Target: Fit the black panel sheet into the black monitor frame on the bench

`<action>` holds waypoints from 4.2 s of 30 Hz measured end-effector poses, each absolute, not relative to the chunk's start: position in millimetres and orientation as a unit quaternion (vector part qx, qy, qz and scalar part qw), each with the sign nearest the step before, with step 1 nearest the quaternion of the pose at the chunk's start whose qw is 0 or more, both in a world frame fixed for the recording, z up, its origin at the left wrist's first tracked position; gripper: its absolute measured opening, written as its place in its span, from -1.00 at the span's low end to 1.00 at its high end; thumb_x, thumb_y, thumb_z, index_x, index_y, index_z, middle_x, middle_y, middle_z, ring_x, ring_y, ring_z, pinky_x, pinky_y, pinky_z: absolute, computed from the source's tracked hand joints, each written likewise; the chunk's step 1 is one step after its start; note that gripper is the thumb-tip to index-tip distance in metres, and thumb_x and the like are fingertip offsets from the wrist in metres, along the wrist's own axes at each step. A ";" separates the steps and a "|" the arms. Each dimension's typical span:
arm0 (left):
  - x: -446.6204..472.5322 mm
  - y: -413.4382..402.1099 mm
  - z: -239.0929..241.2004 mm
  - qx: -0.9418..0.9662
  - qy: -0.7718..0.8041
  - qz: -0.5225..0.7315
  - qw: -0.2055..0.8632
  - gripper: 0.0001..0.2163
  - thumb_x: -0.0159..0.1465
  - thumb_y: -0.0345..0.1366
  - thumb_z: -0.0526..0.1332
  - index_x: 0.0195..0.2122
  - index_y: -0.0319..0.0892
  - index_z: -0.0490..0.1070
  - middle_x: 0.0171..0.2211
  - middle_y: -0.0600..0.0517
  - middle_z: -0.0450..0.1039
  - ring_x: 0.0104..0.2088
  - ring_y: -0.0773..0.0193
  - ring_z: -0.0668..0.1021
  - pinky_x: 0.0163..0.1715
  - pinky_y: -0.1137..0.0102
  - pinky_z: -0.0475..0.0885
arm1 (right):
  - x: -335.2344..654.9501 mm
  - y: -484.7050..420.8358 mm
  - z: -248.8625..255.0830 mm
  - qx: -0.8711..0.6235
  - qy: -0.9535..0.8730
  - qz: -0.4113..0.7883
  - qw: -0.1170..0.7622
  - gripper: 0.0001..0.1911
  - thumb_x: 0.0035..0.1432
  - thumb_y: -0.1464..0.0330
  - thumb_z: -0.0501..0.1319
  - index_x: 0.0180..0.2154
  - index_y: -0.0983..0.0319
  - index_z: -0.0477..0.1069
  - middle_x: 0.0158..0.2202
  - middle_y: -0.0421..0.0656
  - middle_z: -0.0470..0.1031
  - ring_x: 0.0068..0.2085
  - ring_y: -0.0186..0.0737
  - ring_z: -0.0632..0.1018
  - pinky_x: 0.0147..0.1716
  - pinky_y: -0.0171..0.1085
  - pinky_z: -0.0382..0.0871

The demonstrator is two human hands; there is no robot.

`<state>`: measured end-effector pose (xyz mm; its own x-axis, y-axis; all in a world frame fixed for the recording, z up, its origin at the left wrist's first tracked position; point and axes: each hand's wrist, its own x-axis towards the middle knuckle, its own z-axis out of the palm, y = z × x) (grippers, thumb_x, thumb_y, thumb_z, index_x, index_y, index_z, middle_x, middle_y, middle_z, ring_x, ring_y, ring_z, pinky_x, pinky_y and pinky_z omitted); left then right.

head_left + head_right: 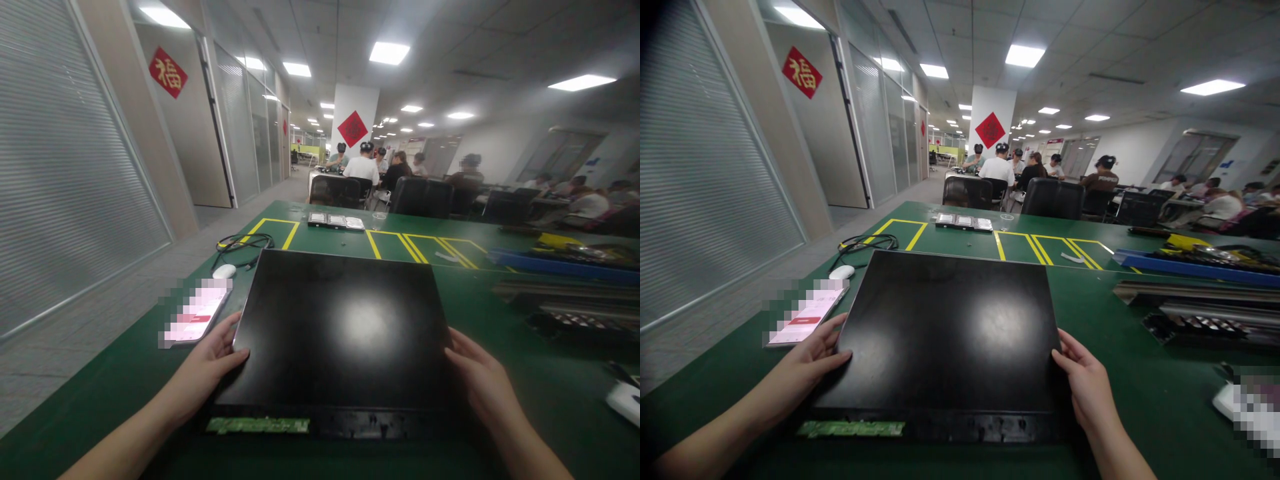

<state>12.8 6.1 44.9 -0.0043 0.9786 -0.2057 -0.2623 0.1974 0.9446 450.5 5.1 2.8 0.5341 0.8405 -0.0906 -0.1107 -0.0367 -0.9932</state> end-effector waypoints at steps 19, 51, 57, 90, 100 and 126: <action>12.8 7.8 46.7 0.376 0.492 0.505 0.601 -0.29 -0.04 -0.35 0.47 0.15 -0.07 0.26 0.15 -0.13 0.46 0.12 -0.10 0.48 -0.08 0.23 0.47 | 449.7 6.7 5.1 -0.643 -0.266 0.360 0.622 -0.57 -0.28 0.35 0.39 -0.22 0.12 0.60 -0.23 -0.19 0.65 -0.08 -0.04 0.58 -0.06 -0.18 0.44; 9.8 7.8 42.1 0.373 0.469 0.519 0.610 -0.26 0.01 -0.40 0.45 0.22 -0.10 0.21 0.20 -0.14 0.41 0.15 -0.09 0.45 0.10 0.17 0.36 | 451.6 7.8 1.8 -0.645 -0.250 0.385 0.611 -0.46 -0.31 0.34 0.38 -0.13 0.13 0.55 -0.19 -0.19 0.64 -0.03 -0.05 0.56 -0.06 -0.23 0.42; 10.4 7.5 42.5 0.374 0.472 0.517 0.608 -0.27 -0.01 -0.39 0.46 0.20 -0.10 0.23 0.19 -0.14 0.42 0.16 -0.08 0.44 0.06 0.21 0.40 | 447.7 6.5 7.1 -0.649 -0.245 0.378 0.613 -0.53 -0.31 0.36 0.37 -0.20 0.11 0.57 -0.25 -0.23 0.65 -0.05 -0.10 0.57 -0.06 -0.28 0.40; 11.8 5.0 44.5 0.362 0.475 0.531 0.601 -0.13 0.04 -0.34 0.44 0.34 -0.03 0.05 0.20 -0.13 0.41 0.17 -0.04 0.43 0.15 0.20 0.31 | 445.6 4.7 6.5 -0.602 -0.307 0.359 0.644 -0.36 -0.27 0.26 0.46 -0.04 0.13 0.51 -0.13 -0.15 0.62 -0.02 -0.06 0.56 0.05 -0.14 0.40; 13.3 6.0 44.6 0.352 0.476 0.536 0.602 -0.11 0.00 -0.32 0.47 0.33 0.04 0.07 0.17 -0.06 0.45 0.17 -0.04 0.44 0.14 0.22 0.33 | 446.9 4.4 4.5 -0.596 -0.316 0.369 0.639 -0.34 -0.28 0.26 0.47 -0.02 0.12 0.50 -0.13 -0.15 0.62 -0.04 -0.05 0.57 -0.01 -0.16 0.45; 13.4 4.9 45.6 0.363 0.466 0.535 0.604 -0.20 0.05 -0.31 0.44 0.29 0.04 0.11 0.13 -0.05 0.49 0.15 -0.06 0.45 0.14 0.15 0.33 | 441.8 2.9 10.2 -0.608 -0.292 0.353 0.649 -0.36 -0.29 0.26 0.47 -0.05 0.12 0.50 -0.16 -0.16 0.62 -0.01 -0.03 0.56 -0.01 -0.16 0.45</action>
<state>13.4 4.9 45.6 -0.0069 0.9847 -0.1739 -0.3090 0.1633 0.9369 441.8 2.9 10.2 0.5804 0.8128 -0.0504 -0.1031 0.0119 -0.9946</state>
